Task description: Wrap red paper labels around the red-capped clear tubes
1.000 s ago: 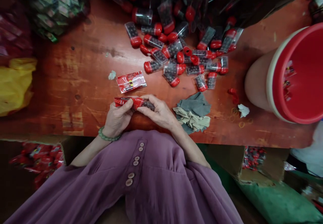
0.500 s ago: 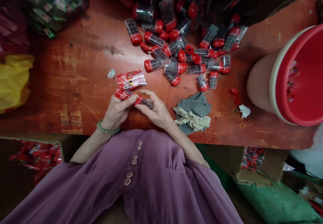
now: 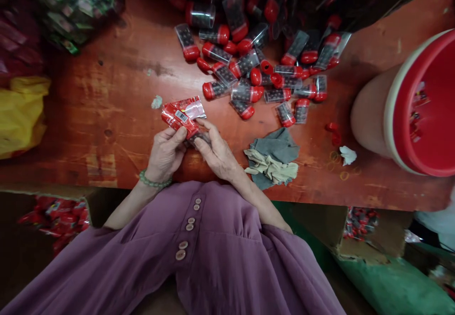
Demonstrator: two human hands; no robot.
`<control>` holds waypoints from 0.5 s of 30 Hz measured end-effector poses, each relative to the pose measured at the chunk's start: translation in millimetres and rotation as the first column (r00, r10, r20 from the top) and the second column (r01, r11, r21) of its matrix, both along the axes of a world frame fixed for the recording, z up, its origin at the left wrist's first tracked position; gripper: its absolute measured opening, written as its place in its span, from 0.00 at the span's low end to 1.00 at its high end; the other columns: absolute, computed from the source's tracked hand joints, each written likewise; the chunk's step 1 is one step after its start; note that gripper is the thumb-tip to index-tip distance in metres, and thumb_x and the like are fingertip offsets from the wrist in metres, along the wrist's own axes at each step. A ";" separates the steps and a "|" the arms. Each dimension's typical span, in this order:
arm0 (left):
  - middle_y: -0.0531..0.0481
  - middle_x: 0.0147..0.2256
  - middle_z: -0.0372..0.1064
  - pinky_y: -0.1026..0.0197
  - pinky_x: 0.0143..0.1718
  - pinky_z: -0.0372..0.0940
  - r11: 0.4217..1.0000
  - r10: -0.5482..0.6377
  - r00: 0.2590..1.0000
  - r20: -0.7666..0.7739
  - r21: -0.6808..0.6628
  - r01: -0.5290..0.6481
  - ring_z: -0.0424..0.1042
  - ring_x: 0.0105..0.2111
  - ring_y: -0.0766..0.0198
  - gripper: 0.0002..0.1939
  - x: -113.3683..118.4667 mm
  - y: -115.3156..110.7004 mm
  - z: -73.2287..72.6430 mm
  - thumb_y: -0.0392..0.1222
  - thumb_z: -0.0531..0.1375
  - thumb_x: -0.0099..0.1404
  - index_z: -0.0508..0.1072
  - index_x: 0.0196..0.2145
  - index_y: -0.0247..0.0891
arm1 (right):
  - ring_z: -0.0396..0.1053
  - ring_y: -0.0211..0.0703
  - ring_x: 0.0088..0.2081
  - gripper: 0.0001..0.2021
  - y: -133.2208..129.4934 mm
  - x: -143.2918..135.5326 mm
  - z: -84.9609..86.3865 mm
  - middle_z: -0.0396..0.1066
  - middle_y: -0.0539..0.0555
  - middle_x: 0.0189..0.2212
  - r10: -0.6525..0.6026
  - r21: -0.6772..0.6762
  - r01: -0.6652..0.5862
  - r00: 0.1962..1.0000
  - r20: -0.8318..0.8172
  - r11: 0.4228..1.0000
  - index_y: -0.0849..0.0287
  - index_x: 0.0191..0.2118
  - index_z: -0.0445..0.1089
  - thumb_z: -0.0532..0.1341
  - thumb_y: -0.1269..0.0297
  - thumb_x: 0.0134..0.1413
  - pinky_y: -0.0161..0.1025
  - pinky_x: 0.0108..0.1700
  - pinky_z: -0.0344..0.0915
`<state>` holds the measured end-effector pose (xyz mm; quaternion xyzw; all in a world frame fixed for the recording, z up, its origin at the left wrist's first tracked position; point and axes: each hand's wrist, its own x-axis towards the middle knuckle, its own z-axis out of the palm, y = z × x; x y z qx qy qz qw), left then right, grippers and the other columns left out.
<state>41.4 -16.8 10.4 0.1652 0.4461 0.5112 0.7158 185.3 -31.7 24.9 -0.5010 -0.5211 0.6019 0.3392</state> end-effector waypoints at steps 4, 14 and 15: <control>0.52 0.26 0.77 0.61 0.36 0.70 1.000 0.003 1.000 -0.025 0.000 -0.003 0.73 0.26 0.67 0.17 0.4 -2.8 -2.9 0.53 0.74 0.48 0.80 0.28 0.37 | 0.68 0.38 0.30 0.21 -6.3 10.3 2.1 0.69 0.51 0.36 0.069 0.050 -0.074 0.992 0.103 0.996 0.53 0.62 0.56 0.55 0.54 0.67 0.40 0.36 0.72; 0.52 0.25 0.77 0.62 0.33 0.68 1.000 0.019 0.997 -0.072 0.010 -0.018 0.72 0.25 0.69 0.16 4.0 -3.3 -2.4 0.53 0.75 0.47 0.80 0.25 0.38 | 0.66 0.37 0.27 0.26 -8.3 1.8 -10.8 0.68 0.49 0.33 -0.017 0.058 0.019 0.999 -0.036 0.998 0.50 0.64 0.50 0.55 0.50 0.66 0.34 0.26 0.67; 0.52 0.26 0.77 0.62 0.33 0.68 1.000 0.008 0.997 -0.079 0.020 -0.007 0.72 0.25 0.68 0.16 2.9 -2.4 -1.8 0.53 0.74 0.48 0.80 0.26 0.37 | 0.64 0.36 0.25 0.26 -7.3 1.8 -11.6 0.67 0.48 0.31 -0.023 0.027 0.025 0.997 -0.071 0.999 0.49 0.63 0.50 0.55 0.49 0.65 0.33 0.24 0.64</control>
